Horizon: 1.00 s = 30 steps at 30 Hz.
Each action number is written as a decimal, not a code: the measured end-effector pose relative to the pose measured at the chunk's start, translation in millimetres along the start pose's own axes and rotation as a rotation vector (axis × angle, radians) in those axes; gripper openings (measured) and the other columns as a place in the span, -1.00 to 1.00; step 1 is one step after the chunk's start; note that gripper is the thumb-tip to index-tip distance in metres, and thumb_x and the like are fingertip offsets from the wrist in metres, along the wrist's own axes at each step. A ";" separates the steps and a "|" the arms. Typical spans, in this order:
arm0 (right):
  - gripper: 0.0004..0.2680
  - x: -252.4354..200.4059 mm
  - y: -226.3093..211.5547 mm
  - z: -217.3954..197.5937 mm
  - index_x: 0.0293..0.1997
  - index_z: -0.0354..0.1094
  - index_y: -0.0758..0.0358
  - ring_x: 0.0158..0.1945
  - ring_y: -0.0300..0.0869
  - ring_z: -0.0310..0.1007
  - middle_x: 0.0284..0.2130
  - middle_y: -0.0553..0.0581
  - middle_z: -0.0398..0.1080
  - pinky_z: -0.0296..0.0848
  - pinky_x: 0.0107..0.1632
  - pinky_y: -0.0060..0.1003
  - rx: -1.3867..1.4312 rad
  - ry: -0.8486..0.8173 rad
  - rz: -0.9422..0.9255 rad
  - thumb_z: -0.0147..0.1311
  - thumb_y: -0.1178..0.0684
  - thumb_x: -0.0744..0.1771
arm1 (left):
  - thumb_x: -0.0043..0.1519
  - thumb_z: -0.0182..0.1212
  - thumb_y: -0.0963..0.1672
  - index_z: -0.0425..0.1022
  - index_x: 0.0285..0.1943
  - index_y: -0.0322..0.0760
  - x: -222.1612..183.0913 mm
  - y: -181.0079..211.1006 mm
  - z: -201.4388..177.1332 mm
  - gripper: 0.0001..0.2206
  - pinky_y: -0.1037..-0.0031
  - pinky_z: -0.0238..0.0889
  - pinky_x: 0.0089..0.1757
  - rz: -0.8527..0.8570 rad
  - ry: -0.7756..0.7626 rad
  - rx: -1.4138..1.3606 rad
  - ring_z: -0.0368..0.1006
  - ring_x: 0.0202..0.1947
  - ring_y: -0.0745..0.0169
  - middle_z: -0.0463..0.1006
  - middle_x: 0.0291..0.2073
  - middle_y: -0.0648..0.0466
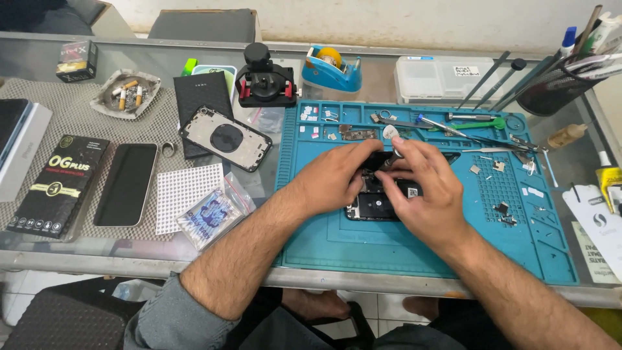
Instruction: Disassembling and repairing internal components of a smartphone using precision tools on a repair mat.
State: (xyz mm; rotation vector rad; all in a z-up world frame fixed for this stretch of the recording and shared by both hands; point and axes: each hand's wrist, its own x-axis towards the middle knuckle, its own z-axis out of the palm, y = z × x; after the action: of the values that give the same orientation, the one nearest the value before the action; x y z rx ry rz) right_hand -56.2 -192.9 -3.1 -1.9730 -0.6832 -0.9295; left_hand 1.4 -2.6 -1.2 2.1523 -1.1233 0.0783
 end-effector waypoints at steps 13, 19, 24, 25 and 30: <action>-0.45 -6.4 6.7 -18.4 0.40 0.07 0.65 -0.20 0.27 0.61 -0.11 0.53 0.37 0.69 -0.17 0.00 0.132 0.024 0.016 0.24 0.53 0.25 | 0.19 0.03 -0.33 0.18 0.43 -0.38 -2.6 0.0 0.6 -0.46 -0.09 0.47 0.00 0.009 0.021 -0.026 0.53 0.05 -0.42 0.55 0.00 -0.32; -0.33 2.4 -18.6 -65.9 0.60 -0.19 0.43 0.00 0.10 0.53 -0.03 0.58 0.44 0.57 0.15 -0.16 0.157 0.041 0.357 0.20 0.50 0.33 | 0.16 0.04 -0.28 0.16 0.39 -0.26 -1.2 -14.6 12.0 -0.46 0.11 0.40 -0.12 0.009 0.025 -0.009 0.50 0.01 -0.18 0.51 0.13 -0.14; -0.85 -15.8 12.4 -114.8 0.18 0.32 0.61 -0.06 -0.06 0.50 -0.04 0.36 0.45 0.59 0.06 -0.26 0.011 0.014 0.541 0.06 0.36 0.46 | 0.15 0.03 -0.29 0.20 0.32 -0.25 -1.6 -10.5 10.3 -0.51 0.12 0.38 -0.25 0.021 0.044 -0.027 0.50 -0.16 -0.17 0.54 0.01 -0.12; -0.88 -18.9 21.8 -124.4 0.16 0.32 0.52 -0.05 -0.08 0.49 -0.05 0.33 0.44 0.60 0.03 -0.26 0.024 -0.032 0.578 0.01 0.33 0.48 | 0.17 0.03 -0.29 0.21 0.32 -0.24 -1.2 -9.7 8.5 -0.52 0.12 0.36 -0.30 0.008 0.048 -0.021 0.50 -0.20 -0.16 0.55 0.00 -0.11; -0.87 -30.5 40.0 -139.9 0.18 0.18 0.45 -0.05 0.04 0.52 -0.04 0.36 0.39 0.63 0.01 -0.14 -0.045 -0.122 0.655 -0.14 0.31 0.49 | 0.19 0.03 -0.27 0.21 0.31 -0.23 -1.4 -6.8 6.2 -0.54 0.14 0.39 -0.22 -0.011 0.032 -0.016 0.50 -0.13 -0.13 0.54 0.00 -0.09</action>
State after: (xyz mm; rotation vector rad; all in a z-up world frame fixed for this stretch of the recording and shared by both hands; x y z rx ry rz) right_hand -94.1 -336.2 7.6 -2.1026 -0.0514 -0.4282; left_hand 4.0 -2.8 -10.0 2.1353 -1.0903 0.0974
